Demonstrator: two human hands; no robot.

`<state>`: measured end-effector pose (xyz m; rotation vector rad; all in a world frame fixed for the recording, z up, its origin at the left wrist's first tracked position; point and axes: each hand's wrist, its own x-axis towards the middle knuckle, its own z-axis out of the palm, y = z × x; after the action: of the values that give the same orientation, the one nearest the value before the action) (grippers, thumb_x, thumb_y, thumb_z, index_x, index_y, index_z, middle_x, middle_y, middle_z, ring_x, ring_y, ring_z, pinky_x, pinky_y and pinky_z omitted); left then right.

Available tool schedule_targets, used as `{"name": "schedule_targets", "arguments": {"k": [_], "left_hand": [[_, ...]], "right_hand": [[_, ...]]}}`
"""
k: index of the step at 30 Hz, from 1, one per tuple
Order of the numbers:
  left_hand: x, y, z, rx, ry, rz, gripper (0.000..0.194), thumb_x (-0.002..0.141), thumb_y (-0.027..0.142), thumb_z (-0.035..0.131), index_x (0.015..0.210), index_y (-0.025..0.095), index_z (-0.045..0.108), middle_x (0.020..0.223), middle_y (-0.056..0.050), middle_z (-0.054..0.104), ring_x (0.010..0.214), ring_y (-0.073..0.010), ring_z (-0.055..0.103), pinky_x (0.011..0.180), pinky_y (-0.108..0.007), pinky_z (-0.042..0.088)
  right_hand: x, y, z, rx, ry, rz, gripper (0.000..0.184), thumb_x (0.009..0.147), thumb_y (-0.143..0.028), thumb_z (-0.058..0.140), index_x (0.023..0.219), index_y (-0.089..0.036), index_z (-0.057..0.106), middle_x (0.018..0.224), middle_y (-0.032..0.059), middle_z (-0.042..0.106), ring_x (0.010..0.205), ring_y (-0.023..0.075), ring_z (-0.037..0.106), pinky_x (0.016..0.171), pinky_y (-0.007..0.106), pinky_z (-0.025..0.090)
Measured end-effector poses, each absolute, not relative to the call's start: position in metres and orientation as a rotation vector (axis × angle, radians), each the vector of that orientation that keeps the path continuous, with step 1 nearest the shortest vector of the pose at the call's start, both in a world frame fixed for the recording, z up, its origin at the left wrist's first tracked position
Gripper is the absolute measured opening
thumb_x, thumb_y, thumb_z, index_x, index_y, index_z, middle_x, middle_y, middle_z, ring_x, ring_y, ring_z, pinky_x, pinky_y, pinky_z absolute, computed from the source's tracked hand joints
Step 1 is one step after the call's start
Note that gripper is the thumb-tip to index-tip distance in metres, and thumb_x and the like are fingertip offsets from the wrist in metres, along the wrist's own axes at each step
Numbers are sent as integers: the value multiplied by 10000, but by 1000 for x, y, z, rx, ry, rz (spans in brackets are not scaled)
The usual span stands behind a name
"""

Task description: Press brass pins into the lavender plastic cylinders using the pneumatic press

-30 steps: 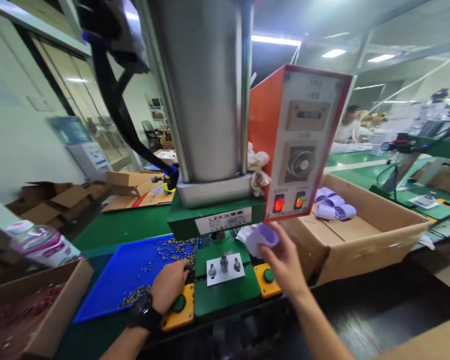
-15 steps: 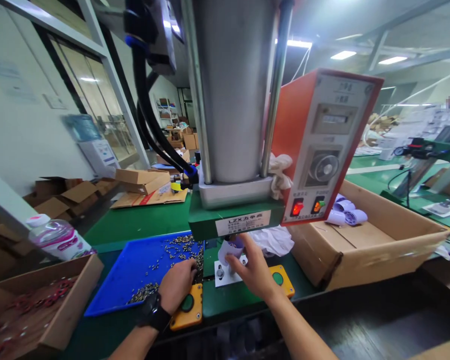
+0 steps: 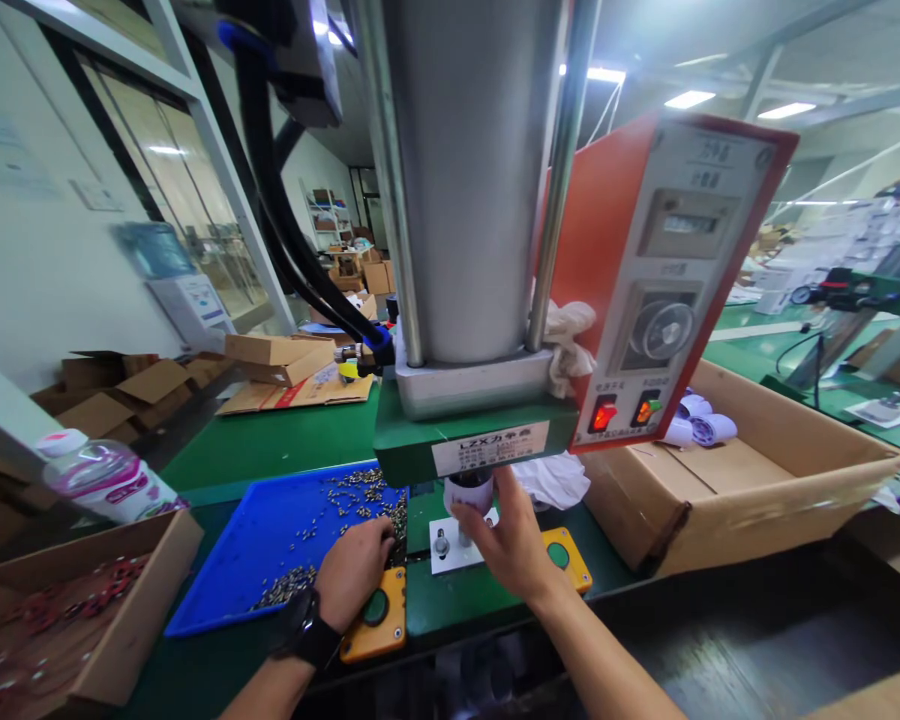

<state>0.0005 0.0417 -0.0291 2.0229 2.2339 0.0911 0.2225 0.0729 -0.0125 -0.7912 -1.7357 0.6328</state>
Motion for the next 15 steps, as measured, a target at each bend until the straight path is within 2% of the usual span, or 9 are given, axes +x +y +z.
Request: {"name": "schedule_targets", "arguments": {"k": [7,15], "left_hand": [[-2,41,-33,2048,2214,141,163,876,176,434,846,216,590,914,-34,694,883,-190,632,698,-283,383],[-3,44,-33,2054,2234,184,156,883,189,446,819,212,587,873,-29,688,849,-184,628,683,-272,384]], "right_hand": [[228,70,-44,-870,-1891,554,409,851,-265,566,1225,-244,400,1157,81,578,1073,209,578,936,360,482],[218,69,-50,-896,-1798,597,456,860,-279,539,1279,-242,364,1242,98,559,1141,218,565,970,379,469]]}}
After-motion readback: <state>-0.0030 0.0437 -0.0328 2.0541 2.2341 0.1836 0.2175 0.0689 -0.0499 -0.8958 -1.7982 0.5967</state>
